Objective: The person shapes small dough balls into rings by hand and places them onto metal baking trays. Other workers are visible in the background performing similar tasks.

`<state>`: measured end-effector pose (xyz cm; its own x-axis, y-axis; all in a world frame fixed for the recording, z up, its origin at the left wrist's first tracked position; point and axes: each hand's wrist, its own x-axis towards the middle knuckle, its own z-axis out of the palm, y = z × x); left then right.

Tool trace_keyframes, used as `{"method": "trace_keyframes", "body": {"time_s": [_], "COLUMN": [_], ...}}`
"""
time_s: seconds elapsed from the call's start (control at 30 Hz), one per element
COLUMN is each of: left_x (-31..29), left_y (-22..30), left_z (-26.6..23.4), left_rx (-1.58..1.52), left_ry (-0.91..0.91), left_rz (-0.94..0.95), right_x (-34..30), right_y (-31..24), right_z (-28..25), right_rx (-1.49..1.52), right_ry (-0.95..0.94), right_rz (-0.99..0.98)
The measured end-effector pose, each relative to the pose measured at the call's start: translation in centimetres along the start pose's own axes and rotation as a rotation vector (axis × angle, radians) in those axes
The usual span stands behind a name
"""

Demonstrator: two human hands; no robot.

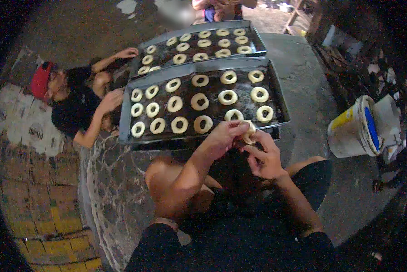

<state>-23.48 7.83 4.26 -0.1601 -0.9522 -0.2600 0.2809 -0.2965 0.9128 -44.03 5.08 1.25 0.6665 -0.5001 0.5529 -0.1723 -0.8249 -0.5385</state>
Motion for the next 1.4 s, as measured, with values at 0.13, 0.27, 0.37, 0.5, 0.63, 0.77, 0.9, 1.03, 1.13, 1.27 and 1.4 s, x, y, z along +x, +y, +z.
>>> {"method": "trace_keyframes", "body": {"time_s": [0.13,0.27,0.37,0.5,0.63,0.77,0.9,1.03,1.13,1.27,1.4], "left_x": [-0.9,-0.5,-0.8,-2.1,-2.5,-2.2,-3.0,-3.9,-3.5,-2.5,-2.2], "left_y": [0.7,1.0,0.8,1.1,2.3,3.0,2.8,2.2,1.4,0.4,0.2], "left_z": [-1.9,-4.0,-4.8,-4.4,-3.0,-0.9,0.2,0.4,0.9,1.9,3.4], "left_rx": [-0.237,-0.726,-0.754,-0.297,-0.179,0.121,-0.023,-0.447,-0.092,-0.405,-0.108], "left_ry": [0.141,0.107,0.097,0.209,0.192,0.139,0.070,-0.210,-0.208,-0.114,0.034], "left_rz": [0.032,0.068,0.119,0.335,0.235,0.294,0.309,0.132,0.300,0.240,0.308], "right_x": [0.2,0.5,0.6,1.3,4.2,6.5,6.9,6.5,5.6,3.8,2.8], "right_y": [0.3,5.3,8.8,8.2,3.2,-0.7,-2.3,-3.0,-4.0,-4.9,-4.8], "right_z": [1.2,6.5,8.3,6.2,2.0,-0.9,-2.6,-4.6,-5.6,-6.3,-5.6], "right_rx": [0.164,-0.423,-0.373,-0.447,0.400,0.550,0.345,0.193,-0.053,0.355,0.529], "right_ry": [0.241,-0.050,-0.233,-0.094,0.192,0.079,0.011,0.283,0.168,0.180,0.165], "right_rz": [0.211,0.152,0.428,0.347,0.561,0.433,0.524,0.065,-0.119,0.092,0.518]}}
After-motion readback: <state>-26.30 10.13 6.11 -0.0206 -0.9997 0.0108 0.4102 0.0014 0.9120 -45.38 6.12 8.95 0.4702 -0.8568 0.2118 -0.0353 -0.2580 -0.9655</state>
